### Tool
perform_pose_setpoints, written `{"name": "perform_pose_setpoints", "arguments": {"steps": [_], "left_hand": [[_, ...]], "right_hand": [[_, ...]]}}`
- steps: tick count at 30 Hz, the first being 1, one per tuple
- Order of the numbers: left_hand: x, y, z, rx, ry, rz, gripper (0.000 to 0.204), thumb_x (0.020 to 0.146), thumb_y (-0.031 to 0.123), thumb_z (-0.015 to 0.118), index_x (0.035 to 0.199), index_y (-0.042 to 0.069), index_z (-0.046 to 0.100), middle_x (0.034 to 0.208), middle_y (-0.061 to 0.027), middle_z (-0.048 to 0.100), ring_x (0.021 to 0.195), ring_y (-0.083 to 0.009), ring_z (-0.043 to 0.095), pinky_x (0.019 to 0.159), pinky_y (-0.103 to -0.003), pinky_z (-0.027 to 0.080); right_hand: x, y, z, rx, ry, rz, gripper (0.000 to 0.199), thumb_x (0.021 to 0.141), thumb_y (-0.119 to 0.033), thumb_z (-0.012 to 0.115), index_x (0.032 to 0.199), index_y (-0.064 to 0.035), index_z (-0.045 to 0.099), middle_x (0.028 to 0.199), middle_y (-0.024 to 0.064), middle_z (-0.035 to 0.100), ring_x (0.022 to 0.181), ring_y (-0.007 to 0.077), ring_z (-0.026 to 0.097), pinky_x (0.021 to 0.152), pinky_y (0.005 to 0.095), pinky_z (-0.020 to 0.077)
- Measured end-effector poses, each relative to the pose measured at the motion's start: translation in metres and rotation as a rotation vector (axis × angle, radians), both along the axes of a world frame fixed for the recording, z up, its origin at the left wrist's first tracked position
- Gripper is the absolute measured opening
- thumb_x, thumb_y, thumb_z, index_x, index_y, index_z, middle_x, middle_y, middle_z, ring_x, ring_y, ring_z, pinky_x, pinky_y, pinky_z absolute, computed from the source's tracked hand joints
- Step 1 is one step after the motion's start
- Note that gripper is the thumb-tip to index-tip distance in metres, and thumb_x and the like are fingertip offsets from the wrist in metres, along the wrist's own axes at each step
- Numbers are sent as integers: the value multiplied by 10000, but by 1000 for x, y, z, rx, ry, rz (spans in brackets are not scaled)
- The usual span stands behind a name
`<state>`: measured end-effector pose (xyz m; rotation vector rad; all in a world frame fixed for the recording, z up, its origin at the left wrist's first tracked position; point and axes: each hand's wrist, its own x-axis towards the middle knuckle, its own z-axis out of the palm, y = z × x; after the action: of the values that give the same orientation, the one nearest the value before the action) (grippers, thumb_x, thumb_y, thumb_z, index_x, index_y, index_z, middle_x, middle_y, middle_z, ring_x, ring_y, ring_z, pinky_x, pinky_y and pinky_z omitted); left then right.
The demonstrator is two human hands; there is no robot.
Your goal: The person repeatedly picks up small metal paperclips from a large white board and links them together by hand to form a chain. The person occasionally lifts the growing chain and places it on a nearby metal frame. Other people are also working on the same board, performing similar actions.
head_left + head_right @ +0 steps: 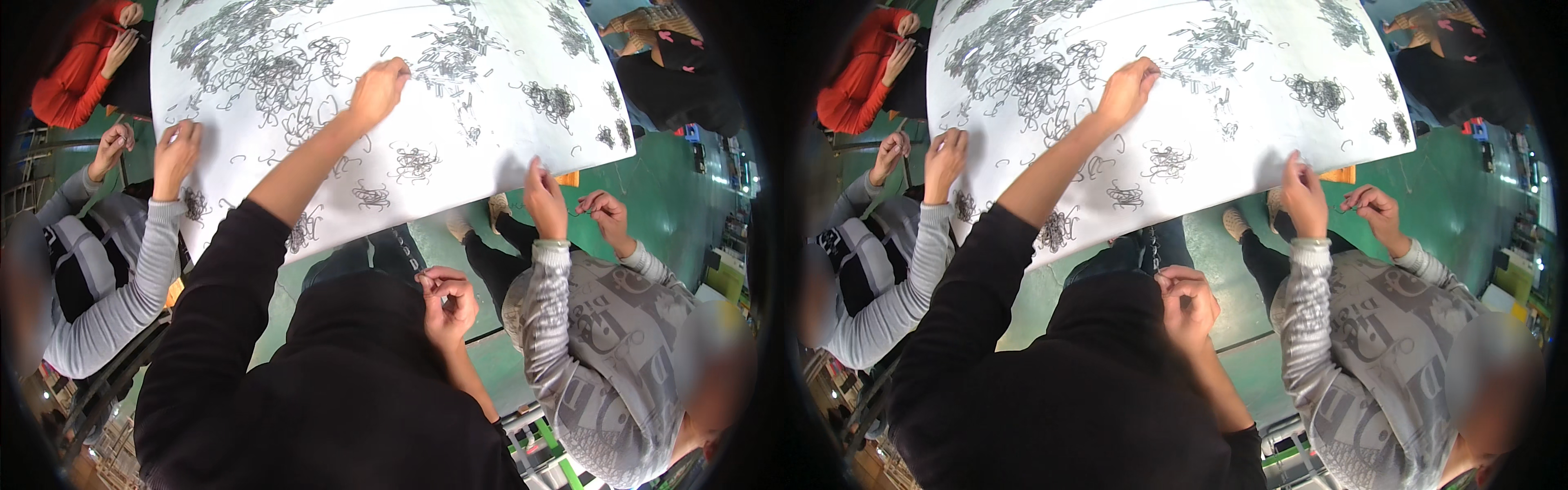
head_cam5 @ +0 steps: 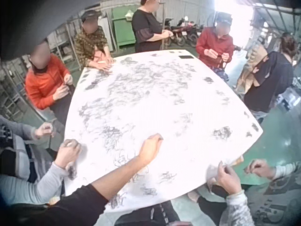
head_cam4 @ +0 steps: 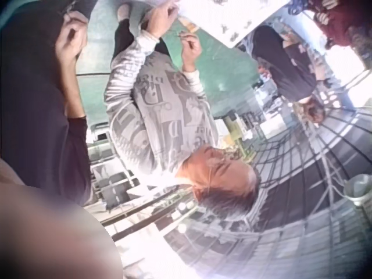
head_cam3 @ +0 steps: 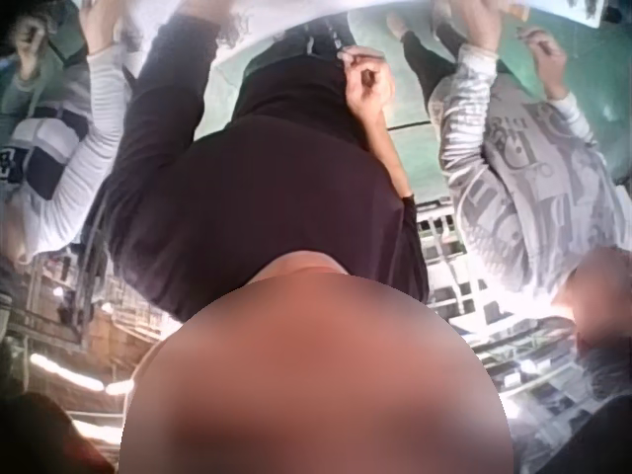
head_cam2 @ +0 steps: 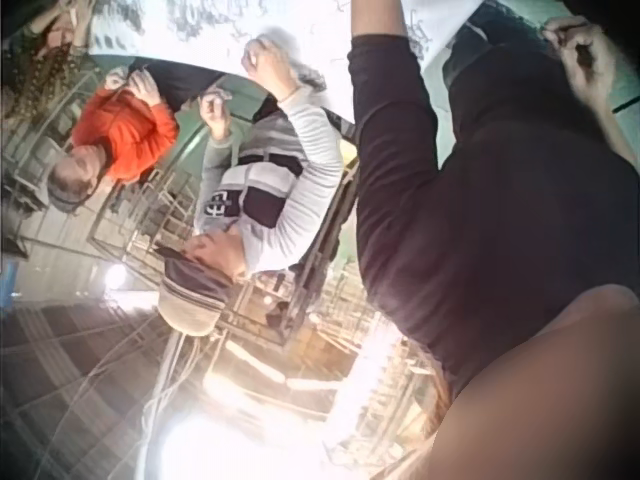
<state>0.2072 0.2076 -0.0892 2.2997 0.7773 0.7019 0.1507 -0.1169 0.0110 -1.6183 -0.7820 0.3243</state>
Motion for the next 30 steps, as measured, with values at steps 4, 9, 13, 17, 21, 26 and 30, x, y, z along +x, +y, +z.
{"name": "perform_pose_setpoints", "arguments": {"steps": [4, 9, 13, 17, 21, 26, 30], "left_hand": [[-64, -76, 37, -601, -181, -56, 209, 899, 140, 625, 1068, 23, 587, 854, -50, 658, 731, -101, 601, 606, -258, 501], [-138, -154, 88, -997, -201, -123, 141, 893, 92, 639, 996, 1, 669, 902, -17, 674, 737, -60, 587, 630, -222, 495], [-168, -174, 109, -993, -238, -156, 116, 870, 48, 653, 966, -7, 685, 878, -24, 690, 755, -44, 592, 655, -202, 483], [-185, -184, 120, -950, -236, -123, 118, 860, 25, 643, 966, -5, 687, 855, -25, 693, 719, -39, 582, 637, -197, 475], [-198, -188, 124, -836, -208, -84, 133, 838, 11, 650, 962, 21, 698, 888, -41, 697, 714, -63, 600, 635, -210, 487], [-204, -197, 116, -576, -376, -69, 154, 813, 0, 657, 945, 56, 713, 1013, -58, 674, 759, -121, 634, 656, -248, 515], [-208, -199, 108, -491, -408, -66, 150, 805, 1, 670, 932, 63, 719, 985, -55, 656, 792, -149, 639, 672, -266, 520]], "right_hand": [[-7, 6, -4, 25, 24, -1, 232, 799, 119, 664, 790, -16, 475, 886, 156, 662, 745, 163, 635, 694, 263, 527], [-20, 12, -8, 55, 54, -11, 223, 817, 117, 651, 802, -18, 475, 913, 154, 647, 766, 148, 625, 704, 269, 533], [-32, 15, -9, 81, 53, -4, 222, 823, 98, 661, 808, -24, 476, 896, 144, 646, 756, 138, 618, 698, 267, 536], [-43, 17, -9, 102, 19, 4, 227, 819, 99, 664, 807, -29, 478, 889, 130, 648, 747, 134, 612, 683, 263, 531], [-52, 20, -10, 88, -38, 6, 230, 813, 93, 673, 800, -35, 483, 876, 127, 648, 745, 141, 613, 662, 267, 522], [-53, 17, -14, -23, -276, 66, 198, 839, 67, 655, 838, -30, 483, 927, 133, 629, 779, 134, 600, 677, 246, 507], [-47, 20, -23, 78, -221, 96, 126, 875, 33, 621, 889, -10, 504, 946, 113, 616, 758, 116, 583, 668, 234, 494]]}}
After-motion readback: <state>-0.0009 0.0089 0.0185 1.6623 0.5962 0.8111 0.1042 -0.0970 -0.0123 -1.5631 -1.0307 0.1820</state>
